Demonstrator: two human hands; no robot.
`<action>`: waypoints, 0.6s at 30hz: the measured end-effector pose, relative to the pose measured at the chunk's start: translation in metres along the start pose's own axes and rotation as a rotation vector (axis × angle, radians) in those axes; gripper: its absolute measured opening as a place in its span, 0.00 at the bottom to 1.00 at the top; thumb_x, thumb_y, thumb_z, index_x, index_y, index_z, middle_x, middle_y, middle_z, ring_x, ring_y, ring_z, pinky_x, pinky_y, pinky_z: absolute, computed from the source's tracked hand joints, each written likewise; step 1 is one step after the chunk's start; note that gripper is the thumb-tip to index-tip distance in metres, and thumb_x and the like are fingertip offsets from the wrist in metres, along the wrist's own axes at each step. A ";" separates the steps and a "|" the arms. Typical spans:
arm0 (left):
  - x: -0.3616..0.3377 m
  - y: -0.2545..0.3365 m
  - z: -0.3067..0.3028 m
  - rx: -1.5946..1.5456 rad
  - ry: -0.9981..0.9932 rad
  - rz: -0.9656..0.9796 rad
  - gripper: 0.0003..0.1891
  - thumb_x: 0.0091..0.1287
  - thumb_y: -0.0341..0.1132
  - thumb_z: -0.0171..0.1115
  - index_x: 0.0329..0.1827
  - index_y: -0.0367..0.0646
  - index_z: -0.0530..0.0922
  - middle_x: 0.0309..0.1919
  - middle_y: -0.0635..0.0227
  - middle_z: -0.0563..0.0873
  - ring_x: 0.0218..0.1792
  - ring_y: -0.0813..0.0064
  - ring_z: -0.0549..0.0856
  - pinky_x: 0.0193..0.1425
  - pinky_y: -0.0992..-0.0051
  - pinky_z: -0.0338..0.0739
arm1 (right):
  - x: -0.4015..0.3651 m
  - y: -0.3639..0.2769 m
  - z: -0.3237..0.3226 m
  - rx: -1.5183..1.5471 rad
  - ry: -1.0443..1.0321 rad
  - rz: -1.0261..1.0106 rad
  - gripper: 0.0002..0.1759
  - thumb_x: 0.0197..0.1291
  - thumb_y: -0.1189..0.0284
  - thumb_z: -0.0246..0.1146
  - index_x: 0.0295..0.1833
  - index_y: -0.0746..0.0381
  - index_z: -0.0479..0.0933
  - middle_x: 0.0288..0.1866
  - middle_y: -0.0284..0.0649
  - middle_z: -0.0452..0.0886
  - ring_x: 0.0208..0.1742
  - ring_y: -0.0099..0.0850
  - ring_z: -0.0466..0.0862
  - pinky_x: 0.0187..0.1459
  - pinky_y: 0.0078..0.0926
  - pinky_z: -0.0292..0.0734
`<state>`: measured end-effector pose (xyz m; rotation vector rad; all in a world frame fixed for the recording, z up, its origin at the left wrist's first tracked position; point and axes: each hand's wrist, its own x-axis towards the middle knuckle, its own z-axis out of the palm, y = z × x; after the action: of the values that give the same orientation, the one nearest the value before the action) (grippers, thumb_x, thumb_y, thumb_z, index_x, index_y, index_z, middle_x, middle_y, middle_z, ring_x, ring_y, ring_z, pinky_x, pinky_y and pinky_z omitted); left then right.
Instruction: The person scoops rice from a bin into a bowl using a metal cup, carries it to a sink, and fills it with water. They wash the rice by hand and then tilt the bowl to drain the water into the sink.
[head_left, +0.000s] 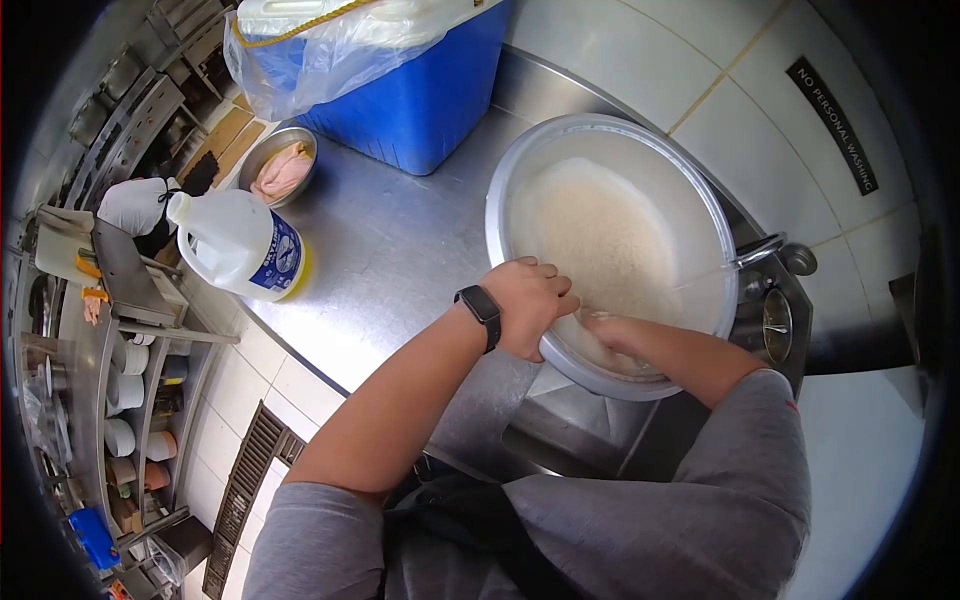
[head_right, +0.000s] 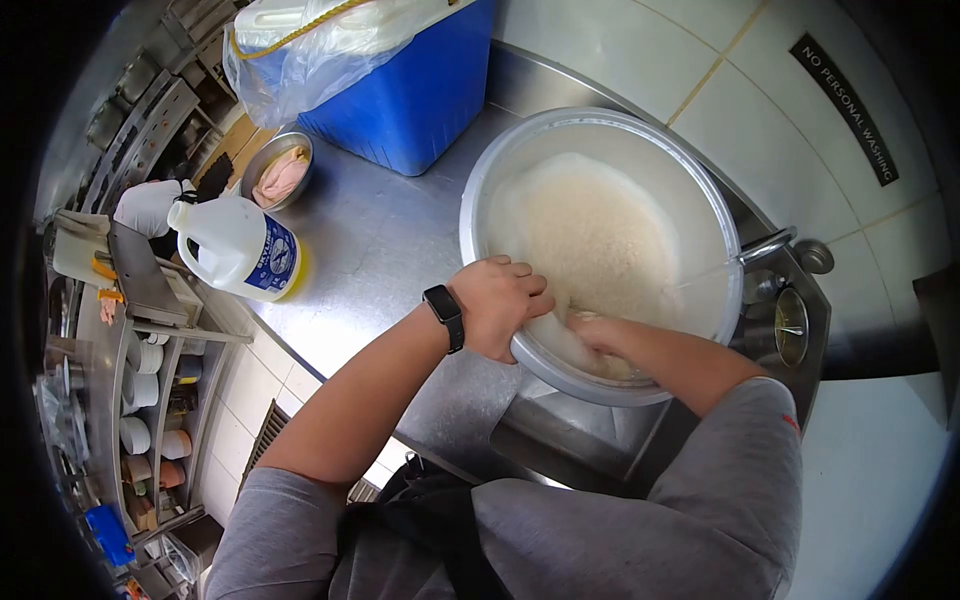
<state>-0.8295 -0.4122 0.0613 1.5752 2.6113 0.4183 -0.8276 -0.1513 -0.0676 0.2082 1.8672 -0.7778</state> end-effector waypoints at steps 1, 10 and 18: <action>0.000 0.000 0.001 -0.014 0.019 0.001 0.28 0.40 0.51 0.73 0.45 0.50 0.79 0.44 0.67 0.83 0.47 0.67 0.82 0.51 0.68 0.74 | 0.017 -0.011 0.013 -0.151 0.111 -0.050 0.31 0.72 0.54 0.50 0.76 0.53 0.59 0.75 0.45 0.63 0.71 0.35 0.66 0.64 0.36 0.69; 0.002 -0.002 0.000 0.012 -0.076 -0.026 0.24 0.40 0.51 0.73 0.39 0.50 0.82 0.34 0.72 0.83 0.44 0.69 0.83 0.50 0.69 0.74 | 0.135 -0.077 -0.100 -0.608 0.476 -0.078 0.33 0.68 0.57 0.55 0.77 0.53 0.60 0.78 0.42 0.60 0.74 0.38 0.63 0.71 0.37 0.62; 0.004 -0.004 0.006 0.035 -0.063 -0.017 0.22 0.41 0.52 0.72 0.37 0.51 0.82 0.33 0.72 0.82 0.41 0.69 0.83 0.48 0.70 0.74 | 0.112 0.038 -0.194 -0.528 0.790 0.161 0.33 0.68 0.58 0.55 0.76 0.53 0.60 0.78 0.42 0.61 0.75 0.38 0.63 0.72 0.37 0.60</action>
<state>-0.8333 -0.4096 0.0554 1.5482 2.5975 0.3176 -1.0061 -0.0281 -0.1361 0.3531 2.6804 -0.0451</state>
